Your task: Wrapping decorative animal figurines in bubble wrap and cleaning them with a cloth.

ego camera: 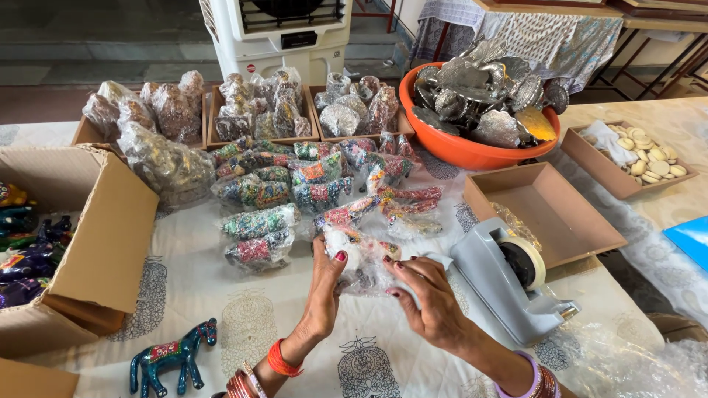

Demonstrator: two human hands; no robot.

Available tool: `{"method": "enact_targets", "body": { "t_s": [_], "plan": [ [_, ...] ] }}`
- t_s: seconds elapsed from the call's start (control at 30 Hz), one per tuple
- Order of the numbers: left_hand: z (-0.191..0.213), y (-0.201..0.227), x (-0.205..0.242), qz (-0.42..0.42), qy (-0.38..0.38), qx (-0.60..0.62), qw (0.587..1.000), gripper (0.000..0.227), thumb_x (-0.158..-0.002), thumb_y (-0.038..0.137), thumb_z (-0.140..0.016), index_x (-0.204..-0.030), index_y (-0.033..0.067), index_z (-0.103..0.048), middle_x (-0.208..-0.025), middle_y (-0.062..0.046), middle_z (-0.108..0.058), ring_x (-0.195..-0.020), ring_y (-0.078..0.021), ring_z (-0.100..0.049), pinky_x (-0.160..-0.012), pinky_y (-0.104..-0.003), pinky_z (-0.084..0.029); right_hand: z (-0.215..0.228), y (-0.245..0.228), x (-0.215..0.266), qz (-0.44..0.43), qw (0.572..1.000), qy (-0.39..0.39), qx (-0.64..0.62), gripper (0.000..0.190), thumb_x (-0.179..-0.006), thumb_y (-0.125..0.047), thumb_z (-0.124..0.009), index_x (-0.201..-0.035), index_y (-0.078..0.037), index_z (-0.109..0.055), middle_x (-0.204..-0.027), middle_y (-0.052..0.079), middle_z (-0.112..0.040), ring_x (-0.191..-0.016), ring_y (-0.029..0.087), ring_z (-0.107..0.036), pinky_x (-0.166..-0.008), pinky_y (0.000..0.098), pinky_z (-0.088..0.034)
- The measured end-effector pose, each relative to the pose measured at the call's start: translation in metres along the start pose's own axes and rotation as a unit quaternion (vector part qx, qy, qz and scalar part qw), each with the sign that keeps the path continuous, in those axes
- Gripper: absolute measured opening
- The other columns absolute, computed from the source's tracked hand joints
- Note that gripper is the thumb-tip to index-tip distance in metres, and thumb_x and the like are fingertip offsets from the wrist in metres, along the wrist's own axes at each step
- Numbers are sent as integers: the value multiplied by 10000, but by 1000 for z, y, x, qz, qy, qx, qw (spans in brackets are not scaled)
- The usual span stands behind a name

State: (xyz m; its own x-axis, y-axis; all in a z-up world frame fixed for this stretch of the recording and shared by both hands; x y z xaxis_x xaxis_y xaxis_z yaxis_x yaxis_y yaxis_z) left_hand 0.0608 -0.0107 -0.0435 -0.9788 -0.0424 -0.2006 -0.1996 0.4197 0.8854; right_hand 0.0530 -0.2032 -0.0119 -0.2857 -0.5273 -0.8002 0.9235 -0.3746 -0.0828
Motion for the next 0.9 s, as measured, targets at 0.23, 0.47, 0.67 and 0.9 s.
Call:
{"method": "enact_targets", "body": {
  "t_s": [0.23,0.47,0.67,0.9],
  "plan": [
    [-7,3,2,4,-36,-198,980,811,-829,270,-679,-1503,29,-300,-1417,-152,-504,-1348,-236,-460,-1141,-385,-351,4,9,-1,-37,999,37,-1,437,-784,-29,-867,-1172,-52,-667,-1009,32,-736,-877,213,-703,-813,333,-555],
    [-13,-21,2,-19,-56,-183,981,939,-669,137,-919,-1394,20,-335,-1245,-134,-614,-1170,-210,-633,-1011,-357,-535,-1,22,10,-62,998,-6,13,435,-715,-20,-891,-1085,-90,-673,-942,-7,-744,-857,192,-695,-839,390,-530],
    [-13,-31,4,-6,-21,-211,977,810,-719,216,-917,-1319,16,-412,-1160,-101,-686,-1101,-182,-691,-954,-344,-570,-17,28,37,-75,997,-4,-23,466,-695,-6,-878,-1084,-86,-633,-1007,72,-696,-945,243,-698,-860,369,-585],
    [1,-61,3,-9,8,-168,986,644,-812,158,-873,-1291,-3,-474,-1157,-140,-676,-1081,-199,-678,-936,-358,-569,-27,30,45,-89,994,-4,-57,513,-785,-41,-866,-1180,-58,-539,-1046,95,-734,-987,260,-717,-850,340,-606]
  ]
}}
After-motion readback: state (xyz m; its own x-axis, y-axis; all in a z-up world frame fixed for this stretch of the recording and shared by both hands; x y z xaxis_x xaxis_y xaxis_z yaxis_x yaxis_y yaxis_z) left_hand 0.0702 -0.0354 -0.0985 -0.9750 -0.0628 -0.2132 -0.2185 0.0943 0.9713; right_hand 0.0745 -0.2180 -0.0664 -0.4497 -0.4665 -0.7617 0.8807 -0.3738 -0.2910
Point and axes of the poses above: each hand's wrist, its own x-axis away from the middle knuckle, its own z-axis out of the back of the hand, y = z × x, the point moved 4 cm from there along -x, towards the middle knuckle
